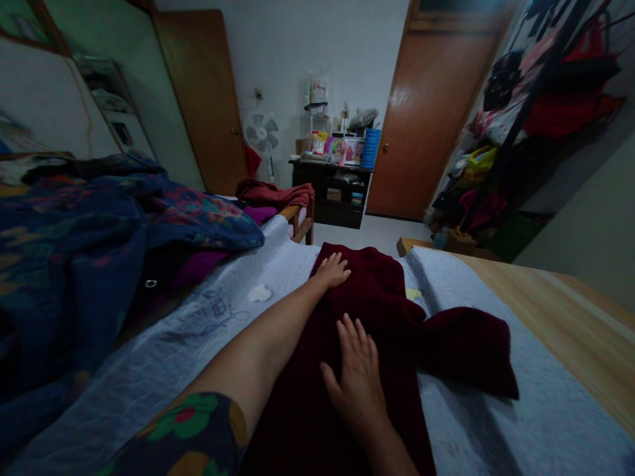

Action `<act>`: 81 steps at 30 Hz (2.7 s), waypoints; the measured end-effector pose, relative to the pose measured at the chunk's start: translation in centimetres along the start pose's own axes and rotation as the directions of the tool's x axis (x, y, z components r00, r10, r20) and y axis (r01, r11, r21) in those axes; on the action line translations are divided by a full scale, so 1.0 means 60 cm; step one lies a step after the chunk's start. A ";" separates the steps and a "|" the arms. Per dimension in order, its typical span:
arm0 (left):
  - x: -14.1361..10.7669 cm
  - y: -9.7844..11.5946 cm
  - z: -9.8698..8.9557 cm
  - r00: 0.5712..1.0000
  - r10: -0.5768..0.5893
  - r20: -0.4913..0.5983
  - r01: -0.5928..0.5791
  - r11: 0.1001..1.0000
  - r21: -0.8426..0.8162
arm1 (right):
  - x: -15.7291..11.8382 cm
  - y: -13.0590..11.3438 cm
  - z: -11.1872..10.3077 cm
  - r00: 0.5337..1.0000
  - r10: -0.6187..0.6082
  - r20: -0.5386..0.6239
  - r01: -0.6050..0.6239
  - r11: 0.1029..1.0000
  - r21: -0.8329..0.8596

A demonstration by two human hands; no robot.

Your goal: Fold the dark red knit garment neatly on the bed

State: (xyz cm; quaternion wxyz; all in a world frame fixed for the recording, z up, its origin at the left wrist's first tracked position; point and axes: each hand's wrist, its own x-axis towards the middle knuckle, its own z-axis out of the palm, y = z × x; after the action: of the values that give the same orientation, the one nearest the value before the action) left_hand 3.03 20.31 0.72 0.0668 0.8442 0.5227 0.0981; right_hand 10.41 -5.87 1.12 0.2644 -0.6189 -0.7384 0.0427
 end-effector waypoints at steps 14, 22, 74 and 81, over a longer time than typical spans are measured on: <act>-0.023 0.006 0.011 0.991 -0.037 -0.128 0.017 0.988 -0.153 | 0.000 -0.003 -0.005 1.000 0.011 -0.008 -0.011 1.000 -0.001; -0.053 0.009 -0.006 0.989 -0.142 0.047 0.149 0.950 -0.274 | 0.003 -0.004 -0.007 1.000 0.023 0.008 -0.023 1.000 -0.012; -0.156 0.057 -0.006 0.953 -0.268 -0.141 0.200 0.907 -0.371 | 0.039 0.108 -0.138 0.920 0.152 -0.362 -0.115 0.986 0.123; -0.159 0.059 -0.013 0.951 -0.272 -0.148 0.194 0.896 -0.400 | 0.023 0.175 -0.147 0.848 0.211 -0.486 -0.383 0.879 -0.286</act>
State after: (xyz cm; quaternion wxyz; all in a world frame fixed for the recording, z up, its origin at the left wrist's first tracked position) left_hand 1.76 10.22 1.32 0.1877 0.7320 0.5953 0.2731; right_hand 23.54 -4.47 5.05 0.2924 -0.7593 -0.5466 -0.1982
